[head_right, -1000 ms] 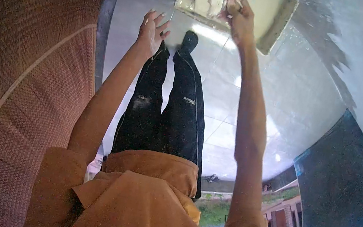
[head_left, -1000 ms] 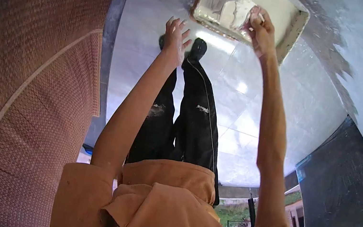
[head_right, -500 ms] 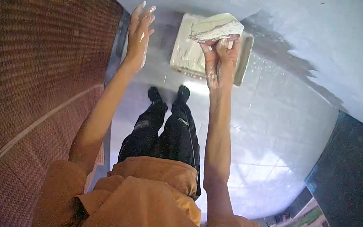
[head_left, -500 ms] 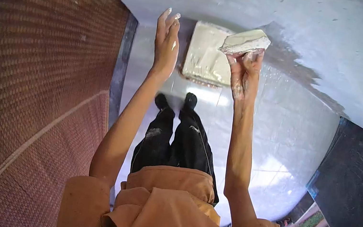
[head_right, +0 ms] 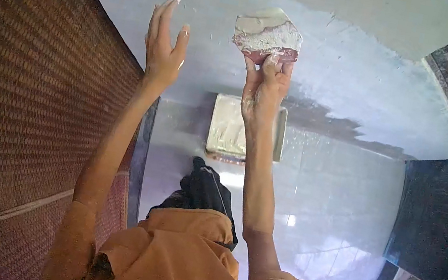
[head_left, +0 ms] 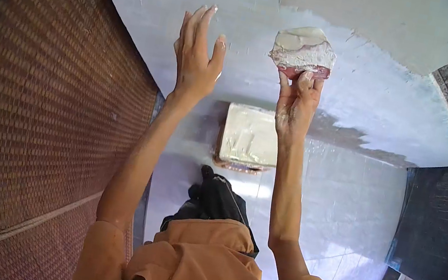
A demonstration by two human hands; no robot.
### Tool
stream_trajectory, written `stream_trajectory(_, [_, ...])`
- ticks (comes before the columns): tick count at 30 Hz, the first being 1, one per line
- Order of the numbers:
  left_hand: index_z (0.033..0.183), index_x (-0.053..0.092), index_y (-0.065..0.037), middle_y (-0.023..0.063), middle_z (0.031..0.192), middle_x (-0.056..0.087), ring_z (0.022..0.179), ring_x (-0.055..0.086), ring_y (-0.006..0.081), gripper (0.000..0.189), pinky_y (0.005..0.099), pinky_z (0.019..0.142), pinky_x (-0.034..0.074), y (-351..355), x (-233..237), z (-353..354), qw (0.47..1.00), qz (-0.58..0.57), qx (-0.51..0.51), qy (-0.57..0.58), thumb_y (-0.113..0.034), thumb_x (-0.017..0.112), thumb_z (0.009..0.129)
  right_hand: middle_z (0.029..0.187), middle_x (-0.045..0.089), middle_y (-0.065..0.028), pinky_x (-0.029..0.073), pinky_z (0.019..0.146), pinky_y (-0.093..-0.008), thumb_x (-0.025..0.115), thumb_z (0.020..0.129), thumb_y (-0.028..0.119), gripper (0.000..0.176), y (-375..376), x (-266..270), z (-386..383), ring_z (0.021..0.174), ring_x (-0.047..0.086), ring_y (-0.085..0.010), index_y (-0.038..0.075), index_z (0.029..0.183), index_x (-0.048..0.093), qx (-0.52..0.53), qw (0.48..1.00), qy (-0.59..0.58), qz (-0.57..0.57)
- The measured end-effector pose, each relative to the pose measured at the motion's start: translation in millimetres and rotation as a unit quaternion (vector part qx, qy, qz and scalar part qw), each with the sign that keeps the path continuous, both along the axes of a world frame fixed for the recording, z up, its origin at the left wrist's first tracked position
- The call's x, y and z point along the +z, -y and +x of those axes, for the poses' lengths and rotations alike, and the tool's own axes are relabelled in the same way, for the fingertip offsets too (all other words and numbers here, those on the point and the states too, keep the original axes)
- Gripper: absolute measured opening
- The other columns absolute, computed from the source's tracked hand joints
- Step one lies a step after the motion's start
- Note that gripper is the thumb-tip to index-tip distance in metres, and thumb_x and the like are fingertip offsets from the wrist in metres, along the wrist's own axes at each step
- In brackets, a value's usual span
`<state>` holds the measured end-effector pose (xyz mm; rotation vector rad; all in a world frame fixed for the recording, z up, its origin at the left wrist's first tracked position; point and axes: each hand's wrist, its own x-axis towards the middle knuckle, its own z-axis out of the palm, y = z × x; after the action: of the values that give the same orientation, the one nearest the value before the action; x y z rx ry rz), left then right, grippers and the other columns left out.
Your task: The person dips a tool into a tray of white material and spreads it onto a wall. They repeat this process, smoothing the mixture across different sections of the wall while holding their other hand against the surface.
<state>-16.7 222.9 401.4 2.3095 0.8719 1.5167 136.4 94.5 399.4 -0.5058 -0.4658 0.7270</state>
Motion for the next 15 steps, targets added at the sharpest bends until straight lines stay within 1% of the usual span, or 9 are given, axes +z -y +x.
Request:
stream_trajectory(2, [0.143, 0.035, -0.007, 0.0170, 0.146, 0.038, 0.139, 0.027, 0.0430, 0.053, 0.0541, 0.110, 0.025, -8, 9, 0, 1.000, 0.019, 0.017, -0.016, -0.022, 0.052, 0.096, 0.121, 0.056, -0.0092, 0.052, 0.099, -0.0395, 0.055, 0.095, 0.003, 0.039, -15, 7, -4, 0.109, 0.060, -0.0190, 0.005, 0.132, 0.043, -0.042, 0.999, 0.017, -0.002])
stream_trajectory(4, [0.144, 0.035, -0.009, 0.0167, 0.148, 0.033, 0.141, 0.024, 0.0426, 0.055, 0.0567, 0.109, 0.023, -16, 14, 3, 0.999, 0.030, 0.029, -0.035, -0.023, 0.053, 0.095, 0.116, 0.060, -0.0094, 0.053, 0.096, -0.0363, 0.054, 0.096, 0.003, 0.029, -36, 6, -3, 0.105, 0.061, -0.0171, 0.000, 0.124, 0.050, -0.144, 0.982, 0.115, 0.027])
stream_trajectory(5, [0.144, 0.035, -0.009, 0.0167, 0.148, 0.033, 0.141, 0.024, 0.0426, 0.055, 0.0567, 0.109, 0.023, -21, 16, 4, 0.998, 0.037, 0.026, -0.035, -0.023, 0.053, 0.095, 0.111, 0.064, -0.0104, 0.048, 0.094, -0.0303, 0.054, 0.096, 0.004, 0.025, -46, 2, -4, 0.102, 0.062, -0.0180, -0.005, 0.120, 0.056, -0.214, 0.961, 0.176, -0.004])
stream_trajectory(6, [0.145, 0.035, -0.010, 0.0168, 0.149, 0.031, 0.141, 0.023, 0.0422, 0.055, 0.0571, 0.108, 0.023, -27, 16, 6, 0.998, 0.041, 0.026, -0.041, -0.023, 0.053, 0.094, 0.111, 0.066, -0.0127, 0.046, 0.096, -0.0304, 0.051, 0.095, -0.003, 0.023, -56, -1, -4, 0.106, 0.062, -0.0204, -0.006, 0.116, 0.061, -0.299, 0.918, 0.244, -0.086])
stream_trajectory(8, [0.145, 0.035, -0.011, 0.0170, 0.150, 0.030, 0.142, 0.021, 0.0417, 0.056, 0.0575, 0.108, 0.022, -39, 19, 12, 0.997, 0.052, 0.027, -0.043, -0.022, 0.054, 0.094, 0.114, 0.067, -0.0148, 0.043, 0.100, -0.0338, 0.047, 0.088, -0.014, 0.035, -77, -2, 0, 0.113, 0.061, -0.0241, -0.003, 0.116, 0.064, -0.377, 0.829, 0.411, -0.047])
stream_trajectory(10, [0.145, 0.035, -0.011, 0.0174, 0.150, 0.028, 0.142, 0.020, 0.0416, 0.056, 0.0569, 0.108, 0.022, -51, 21, 18, 0.997, 0.056, 0.033, -0.043, -0.022, 0.054, 0.094, 0.118, 0.066, -0.0147, 0.037, 0.107, -0.0470, 0.046, 0.068, -0.023, 0.059, -96, 0, 12, 0.119, 0.058, -0.0323, 0.004, 0.117, 0.067, -0.393, 0.744, 0.540, 0.003])
stream_trajectory(12, [0.145, 0.035, -0.012, 0.0173, 0.150, 0.029, 0.142, 0.020, 0.0415, 0.056, 0.0567, 0.108, 0.022, -65, 22, 23, 0.995, 0.077, 0.039, -0.044, -0.021, 0.054, 0.093, 0.119, 0.066, -0.0142, 0.033, 0.110, -0.0477, 0.046, 0.069, -0.023, 0.058, -111, -5, 22, 0.121, 0.057, -0.0312, 0.004, 0.116, 0.068, -0.415, 0.659, 0.628, 0.008])
stream_trajectory(13, [0.145, 0.035, -0.012, 0.0173, 0.150, 0.029, 0.142, 0.021, 0.0414, 0.057, 0.0566, 0.108, 0.022, -69, 21, 24, 0.993, 0.094, 0.045, -0.048, -0.021, 0.055, 0.093, 0.119, 0.066, -0.0142, 0.033, 0.110, -0.0477, 0.046, 0.069, -0.023, 0.058, -117, -9, 27, 0.121, 0.057, -0.0312, 0.004, 0.116, 0.068, -0.414, 0.659, 0.628, 0.007])
stream_trajectory(15, [0.145, 0.035, -0.012, 0.0172, 0.150, 0.029, 0.142, 0.021, 0.0411, 0.057, 0.0565, 0.108, 0.021, -77, 22, 26, 0.992, 0.105, 0.045, -0.048, -0.020, 0.055, 0.093, 0.120, 0.066, -0.0048, 0.027, 0.113, -0.0512, 0.058, 0.075, -0.010, 0.051, -130, -12, 36, 0.125, 0.054, -0.0267, 0.013, 0.119, 0.068, -0.414, 0.608, 0.677, -0.011])
